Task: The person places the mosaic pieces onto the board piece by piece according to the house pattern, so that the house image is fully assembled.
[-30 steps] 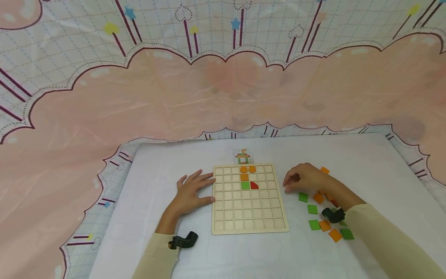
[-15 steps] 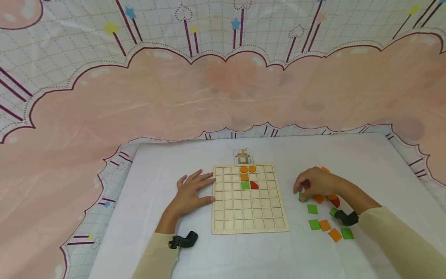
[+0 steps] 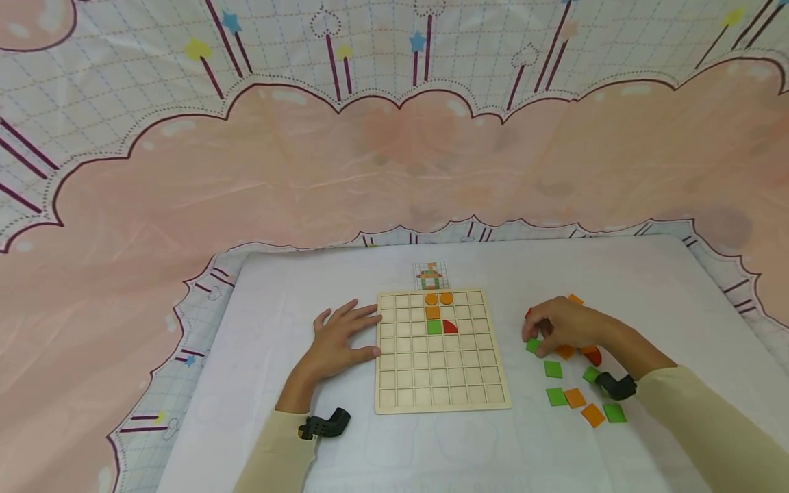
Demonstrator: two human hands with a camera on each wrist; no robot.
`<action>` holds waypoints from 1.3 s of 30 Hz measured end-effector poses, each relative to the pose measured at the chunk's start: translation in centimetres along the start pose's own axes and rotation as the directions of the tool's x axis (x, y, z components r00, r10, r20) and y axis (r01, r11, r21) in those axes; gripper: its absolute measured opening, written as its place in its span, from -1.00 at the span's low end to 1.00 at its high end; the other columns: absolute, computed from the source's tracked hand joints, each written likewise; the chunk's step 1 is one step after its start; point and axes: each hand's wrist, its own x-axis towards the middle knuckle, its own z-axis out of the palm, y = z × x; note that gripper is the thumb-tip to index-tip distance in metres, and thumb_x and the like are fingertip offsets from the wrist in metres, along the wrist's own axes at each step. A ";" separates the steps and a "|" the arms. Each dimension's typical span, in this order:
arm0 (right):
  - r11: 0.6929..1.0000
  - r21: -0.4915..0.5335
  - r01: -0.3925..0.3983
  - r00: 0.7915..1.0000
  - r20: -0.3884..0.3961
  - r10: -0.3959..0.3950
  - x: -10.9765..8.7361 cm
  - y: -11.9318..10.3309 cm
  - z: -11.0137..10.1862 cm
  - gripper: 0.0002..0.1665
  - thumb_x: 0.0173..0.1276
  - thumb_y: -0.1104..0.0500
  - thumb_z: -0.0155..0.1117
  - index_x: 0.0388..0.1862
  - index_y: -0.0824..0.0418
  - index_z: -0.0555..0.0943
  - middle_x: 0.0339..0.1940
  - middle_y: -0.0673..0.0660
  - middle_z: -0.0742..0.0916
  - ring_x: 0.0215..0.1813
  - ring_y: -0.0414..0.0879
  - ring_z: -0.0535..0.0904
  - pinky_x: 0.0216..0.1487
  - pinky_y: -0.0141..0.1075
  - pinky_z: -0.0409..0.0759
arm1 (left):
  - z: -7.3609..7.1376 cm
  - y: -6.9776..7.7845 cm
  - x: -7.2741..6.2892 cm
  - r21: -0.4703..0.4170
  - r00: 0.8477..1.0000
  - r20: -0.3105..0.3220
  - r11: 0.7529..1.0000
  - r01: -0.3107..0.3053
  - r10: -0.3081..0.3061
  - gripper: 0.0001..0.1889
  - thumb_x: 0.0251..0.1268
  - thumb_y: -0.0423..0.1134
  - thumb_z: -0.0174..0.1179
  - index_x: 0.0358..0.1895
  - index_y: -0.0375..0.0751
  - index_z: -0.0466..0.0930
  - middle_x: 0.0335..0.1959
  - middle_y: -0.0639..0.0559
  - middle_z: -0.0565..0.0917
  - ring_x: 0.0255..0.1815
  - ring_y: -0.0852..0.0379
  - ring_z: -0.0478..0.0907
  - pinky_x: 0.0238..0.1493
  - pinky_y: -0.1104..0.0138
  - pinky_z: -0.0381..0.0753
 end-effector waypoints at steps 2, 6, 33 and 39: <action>1.000 -0.005 -0.006 1.000 -0.007 0.006 0.1 0.1 0.1 -0.74 0.08 0.12 0.65 -0.28 -0.04 0.72 -0.37 -0.07 0.67 -0.28 -0.18 0.50 -0.29 -0.41 0.53 | 0.0 0.0 0.0 0.000 1.000 -0.002 1.000 -0.001 0.001 -0.30 0.14 0.10 0.45 0.40 0.08 0.55 0.52 0.14 0.44 0.68 -0.10 0.05 0.50 -0.32 -0.29; 1.000 -0.005 -0.024 1.000 -0.009 0.024 0.3 0.2 0.4 -0.73 0.07 0.09 0.66 -0.33 -0.05 0.69 -0.41 -0.06 0.62 -0.30 -0.17 0.50 -0.30 -0.40 0.50 | 0.0 0.0 0.0 -0.001 1.000 0.000 1.000 0.002 -0.002 -0.30 0.13 0.10 0.45 0.39 0.08 0.55 0.53 0.14 0.43 0.68 -0.10 0.05 0.50 -0.32 -0.29; 0.995 0.056 0.081 0.992 -0.096 -0.075 5.7 -2.7 1.3 -0.78 0.17 0.03 0.60 -0.40 -0.02 0.67 -0.51 -0.08 0.58 -0.35 -0.14 0.49 -0.34 -0.39 0.42 | 0.1 0.0 0.0 0.003 1.000 -0.001 1.000 -0.001 0.001 -0.29 0.14 0.12 0.45 0.40 0.07 0.55 0.52 0.13 0.44 0.68 -0.10 0.06 0.50 -0.33 -0.29; 0.991 0.087 0.106 0.986 -0.137 -0.094 7.5 -4.5 1.8 -0.78 0.18 0.04 0.60 -0.37 -0.02 0.67 -0.45 -0.07 0.61 -0.28 -0.10 0.50 -0.26 -0.35 0.47 | 0.0 0.1 0.0 -0.001 1.000 0.000 1.000 -0.004 0.004 -0.30 0.14 0.11 0.45 0.39 0.06 0.55 0.52 0.12 0.44 0.67 -0.12 0.06 0.50 -0.33 -0.29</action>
